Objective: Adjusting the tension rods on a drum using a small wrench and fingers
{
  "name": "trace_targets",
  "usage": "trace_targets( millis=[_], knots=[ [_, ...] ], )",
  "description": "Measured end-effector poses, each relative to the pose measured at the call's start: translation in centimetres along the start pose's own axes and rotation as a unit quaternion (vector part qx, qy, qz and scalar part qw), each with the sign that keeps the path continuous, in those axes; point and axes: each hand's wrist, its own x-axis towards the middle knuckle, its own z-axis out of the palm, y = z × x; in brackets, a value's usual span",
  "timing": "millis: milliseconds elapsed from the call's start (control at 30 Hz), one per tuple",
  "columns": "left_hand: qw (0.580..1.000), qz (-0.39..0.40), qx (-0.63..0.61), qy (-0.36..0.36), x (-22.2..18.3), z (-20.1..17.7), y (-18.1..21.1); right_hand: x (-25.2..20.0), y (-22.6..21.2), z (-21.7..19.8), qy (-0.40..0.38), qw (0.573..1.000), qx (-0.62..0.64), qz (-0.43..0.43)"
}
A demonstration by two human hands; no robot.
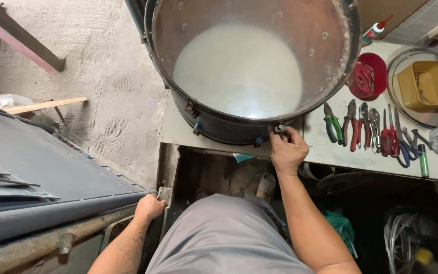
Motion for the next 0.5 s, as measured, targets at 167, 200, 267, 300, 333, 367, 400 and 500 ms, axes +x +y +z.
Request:
trace_targets(
  millis=[167,200,267,300,333,367,400,500],
  knots=[
    [0.999,0.023,-0.034,0.020,-0.2,-0.2,1.3,-0.2,-0.1,-0.4,-0.018,0.997,-0.027,-0.066],
    [0.998,0.033,-0.053,0.032,-0.1,-0.3,1.7,-0.4,-0.5,-0.4,-0.008,0.998,-0.032,-0.059],
    [0.995,0.052,-0.070,0.043,-0.6,-1.2,3.7,0.2,1.0,-0.4,-0.016,0.997,-0.019,-0.073],
    [0.992,0.070,-0.087,0.054,-0.9,-1.6,4.7,0.5,1.8,-0.4,-0.024,0.996,-0.005,-0.088],
    [0.992,0.069,-0.087,0.054,-2.3,-2.4,6.2,0.3,1.7,-0.5,-0.025,0.996,-0.005,-0.088],
    [0.988,0.088,-0.108,0.064,-3.7,-3.1,7.8,0.0,1.6,-0.6,-0.025,0.995,-0.013,-0.101],
    [0.983,0.107,-0.128,0.073,-5.1,-3.9,9.4,0.0,1.5,-0.7,-0.025,0.993,-0.021,-0.115],
    [0.978,0.119,-0.156,0.072,-6.3,-4.9,12.8,-0.5,0.1,-0.2,-0.012,0.998,0.007,-0.066]
  ],
)
